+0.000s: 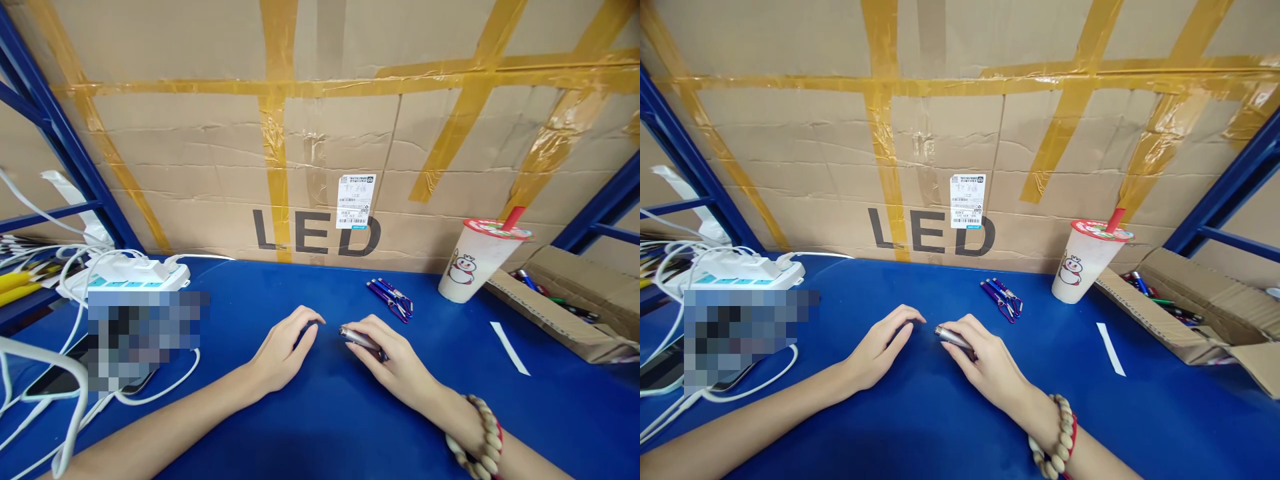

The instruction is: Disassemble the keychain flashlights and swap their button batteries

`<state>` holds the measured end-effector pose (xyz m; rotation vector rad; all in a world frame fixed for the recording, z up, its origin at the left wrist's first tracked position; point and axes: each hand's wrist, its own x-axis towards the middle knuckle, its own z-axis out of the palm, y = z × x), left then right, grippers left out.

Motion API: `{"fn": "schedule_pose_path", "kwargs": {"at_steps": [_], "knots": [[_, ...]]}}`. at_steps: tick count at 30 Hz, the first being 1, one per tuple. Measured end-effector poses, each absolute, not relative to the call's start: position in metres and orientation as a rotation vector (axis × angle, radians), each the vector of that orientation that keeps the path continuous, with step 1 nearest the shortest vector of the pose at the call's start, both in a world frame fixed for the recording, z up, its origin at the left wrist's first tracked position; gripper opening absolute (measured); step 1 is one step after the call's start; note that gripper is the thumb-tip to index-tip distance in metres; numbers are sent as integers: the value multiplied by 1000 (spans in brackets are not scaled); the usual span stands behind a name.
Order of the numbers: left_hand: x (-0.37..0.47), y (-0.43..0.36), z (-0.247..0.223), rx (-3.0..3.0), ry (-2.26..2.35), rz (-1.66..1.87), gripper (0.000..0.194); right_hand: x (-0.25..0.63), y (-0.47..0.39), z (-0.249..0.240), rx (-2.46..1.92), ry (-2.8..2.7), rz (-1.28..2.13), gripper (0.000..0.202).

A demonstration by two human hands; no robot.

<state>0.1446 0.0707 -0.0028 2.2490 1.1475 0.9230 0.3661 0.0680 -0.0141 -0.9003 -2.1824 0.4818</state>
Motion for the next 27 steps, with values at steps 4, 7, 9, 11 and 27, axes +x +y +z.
{"fn": "schedule_pose_path", "kwargs": {"at_steps": [4, 7, 9, 11, 27], "knots": [[145, 69, -1, 2272, 1131, 917, 24, 367, 68, -14, -929, -2240, 440, 25], [145, 69, -1, 2267, 1123, 908, 25, 368, 69, -13, -944, -2298, 383, 27], [145, 70, -1, 2243, 1123, 913, 25, 369, 70, -12, -946, -2324, 330, 28], [144, 72, -2, 2214, 1126, 934, 26, 369, 69, -10, -939, -2322, 275, 32], [144, 74, -6, 2209, 1115, 919, 25, 371, 72, -16, -819, -2240, 116, 24]]}}
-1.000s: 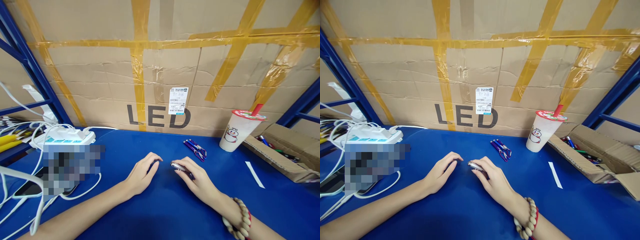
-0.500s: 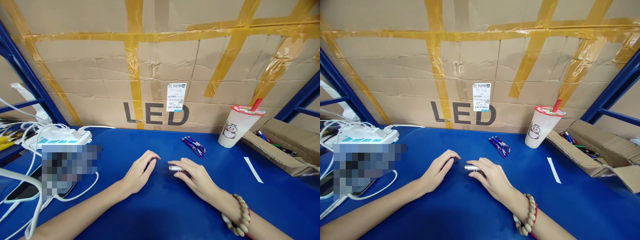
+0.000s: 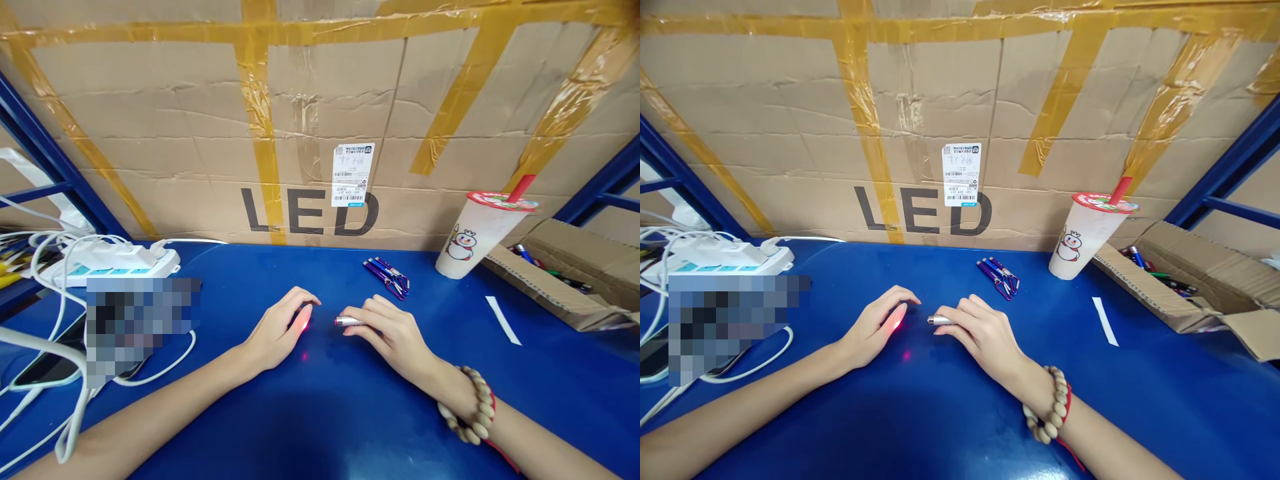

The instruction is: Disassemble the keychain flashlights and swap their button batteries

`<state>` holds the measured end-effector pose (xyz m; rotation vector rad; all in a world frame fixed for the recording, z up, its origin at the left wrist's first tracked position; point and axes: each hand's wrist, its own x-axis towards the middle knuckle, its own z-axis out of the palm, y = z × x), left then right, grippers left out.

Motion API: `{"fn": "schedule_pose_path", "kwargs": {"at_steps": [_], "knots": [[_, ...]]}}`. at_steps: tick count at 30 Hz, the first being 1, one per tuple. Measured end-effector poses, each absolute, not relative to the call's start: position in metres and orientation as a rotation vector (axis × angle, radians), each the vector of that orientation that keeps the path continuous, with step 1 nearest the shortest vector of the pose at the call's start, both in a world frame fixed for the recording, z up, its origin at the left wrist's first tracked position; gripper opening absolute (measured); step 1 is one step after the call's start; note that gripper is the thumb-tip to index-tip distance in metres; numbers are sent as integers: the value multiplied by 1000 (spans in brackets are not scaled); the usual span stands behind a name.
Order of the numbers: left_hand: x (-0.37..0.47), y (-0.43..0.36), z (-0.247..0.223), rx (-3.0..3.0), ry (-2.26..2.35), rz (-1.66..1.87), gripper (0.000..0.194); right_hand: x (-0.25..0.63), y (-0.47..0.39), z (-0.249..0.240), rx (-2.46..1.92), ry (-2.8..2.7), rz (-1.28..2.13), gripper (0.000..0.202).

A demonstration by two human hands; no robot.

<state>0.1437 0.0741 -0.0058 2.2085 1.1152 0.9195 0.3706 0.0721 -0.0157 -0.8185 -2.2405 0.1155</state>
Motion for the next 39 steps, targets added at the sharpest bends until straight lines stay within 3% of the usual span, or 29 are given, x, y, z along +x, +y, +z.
{"fn": "schedule_pose_path", "kwargs": {"at_steps": [39], "knots": [[143, 72, -1, 2220, 1086, 883, 28, 371, 71, -16, -903, -2304, 212, 34]]}}
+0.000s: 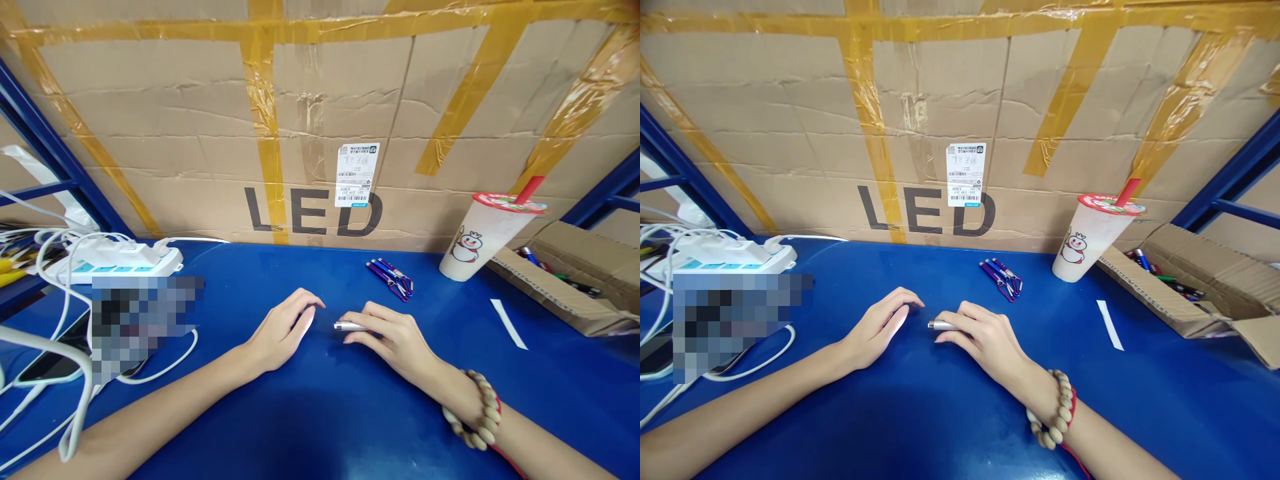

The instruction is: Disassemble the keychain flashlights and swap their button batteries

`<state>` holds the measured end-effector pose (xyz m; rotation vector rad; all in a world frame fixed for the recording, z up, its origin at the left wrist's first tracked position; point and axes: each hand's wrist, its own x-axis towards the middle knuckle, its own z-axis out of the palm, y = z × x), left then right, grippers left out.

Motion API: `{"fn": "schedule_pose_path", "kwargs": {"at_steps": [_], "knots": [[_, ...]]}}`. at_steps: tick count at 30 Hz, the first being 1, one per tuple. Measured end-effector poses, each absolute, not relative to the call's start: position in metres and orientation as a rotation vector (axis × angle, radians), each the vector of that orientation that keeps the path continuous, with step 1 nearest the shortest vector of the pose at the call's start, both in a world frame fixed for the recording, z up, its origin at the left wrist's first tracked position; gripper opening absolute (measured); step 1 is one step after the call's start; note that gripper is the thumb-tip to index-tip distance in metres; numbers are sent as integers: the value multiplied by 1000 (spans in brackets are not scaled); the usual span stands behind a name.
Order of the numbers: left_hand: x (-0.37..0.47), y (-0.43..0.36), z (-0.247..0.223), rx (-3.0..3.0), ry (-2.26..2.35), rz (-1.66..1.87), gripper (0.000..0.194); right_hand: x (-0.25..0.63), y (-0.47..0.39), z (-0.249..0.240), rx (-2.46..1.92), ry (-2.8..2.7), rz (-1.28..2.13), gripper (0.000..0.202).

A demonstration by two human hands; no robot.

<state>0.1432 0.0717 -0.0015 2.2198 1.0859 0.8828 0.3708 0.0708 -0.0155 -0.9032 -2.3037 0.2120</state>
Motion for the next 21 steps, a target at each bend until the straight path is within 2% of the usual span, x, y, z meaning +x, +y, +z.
{"fn": "schedule_pose_path", "kwargs": {"at_steps": [8, 21], "knots": [[144, 70, -1, 2234, 1082, 854, 28, 370, 70, -15, -908, -2244, 364, 25], [143, 70, 1, 2248, 1075, 861, 28, 369, 72, -17, -910, -2292, 405, 30]]}}
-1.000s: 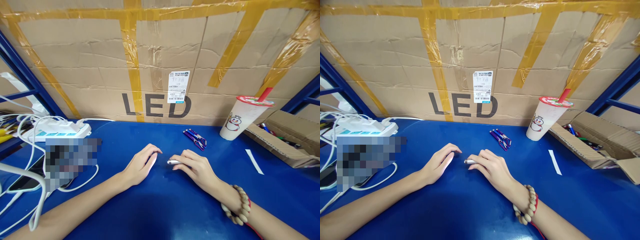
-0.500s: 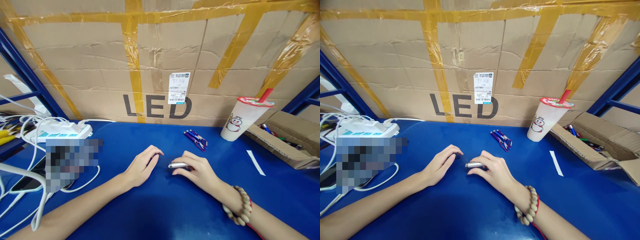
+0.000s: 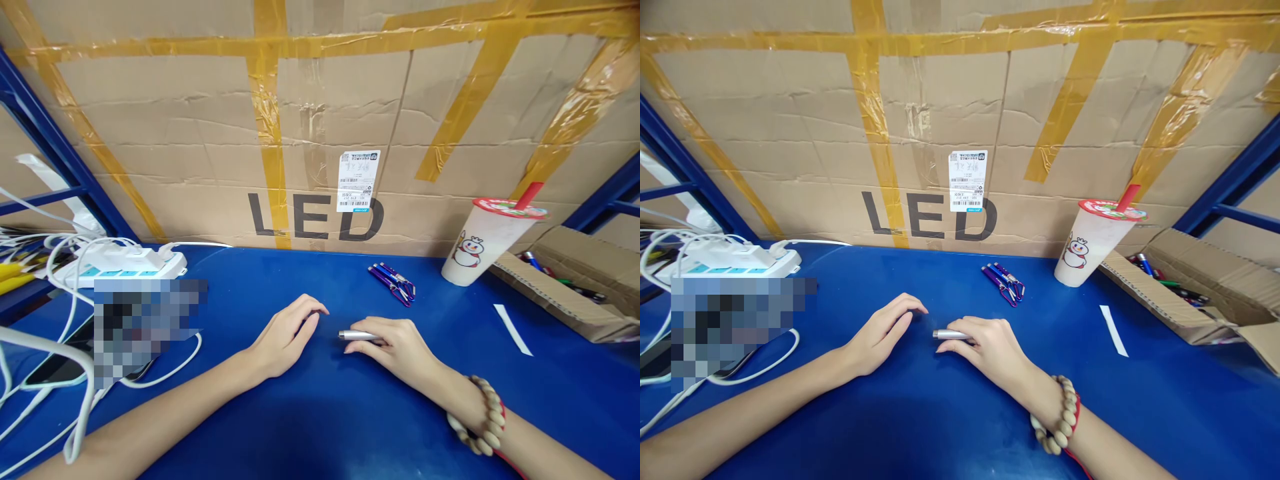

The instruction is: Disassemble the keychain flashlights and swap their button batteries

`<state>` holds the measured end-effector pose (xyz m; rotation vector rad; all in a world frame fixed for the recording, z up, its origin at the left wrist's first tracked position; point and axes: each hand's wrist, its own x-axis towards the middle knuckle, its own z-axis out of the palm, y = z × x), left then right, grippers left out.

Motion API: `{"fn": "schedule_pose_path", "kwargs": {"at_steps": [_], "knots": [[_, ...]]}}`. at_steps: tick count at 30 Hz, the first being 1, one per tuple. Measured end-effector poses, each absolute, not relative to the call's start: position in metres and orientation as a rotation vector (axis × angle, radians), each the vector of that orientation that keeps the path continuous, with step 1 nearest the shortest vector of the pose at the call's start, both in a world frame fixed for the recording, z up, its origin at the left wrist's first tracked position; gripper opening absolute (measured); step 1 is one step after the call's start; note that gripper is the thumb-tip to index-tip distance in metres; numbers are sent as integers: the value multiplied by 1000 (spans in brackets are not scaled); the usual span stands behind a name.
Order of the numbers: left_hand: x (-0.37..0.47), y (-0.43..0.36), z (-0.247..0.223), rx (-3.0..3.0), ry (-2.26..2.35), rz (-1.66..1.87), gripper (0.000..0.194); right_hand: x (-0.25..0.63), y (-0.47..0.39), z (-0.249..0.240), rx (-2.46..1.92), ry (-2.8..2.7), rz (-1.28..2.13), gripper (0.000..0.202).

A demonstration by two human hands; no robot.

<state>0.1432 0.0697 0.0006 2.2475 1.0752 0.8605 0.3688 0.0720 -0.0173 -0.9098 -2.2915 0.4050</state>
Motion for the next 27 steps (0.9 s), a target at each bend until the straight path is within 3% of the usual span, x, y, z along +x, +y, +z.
{"fn": "schedule_pose_path", "kwargs": {"at_steps": [27], "knots": [[143, 71, 0, 2243, 1060, 841, 28, 370, 71, -14, -988, -2281, 466, 42]]}}
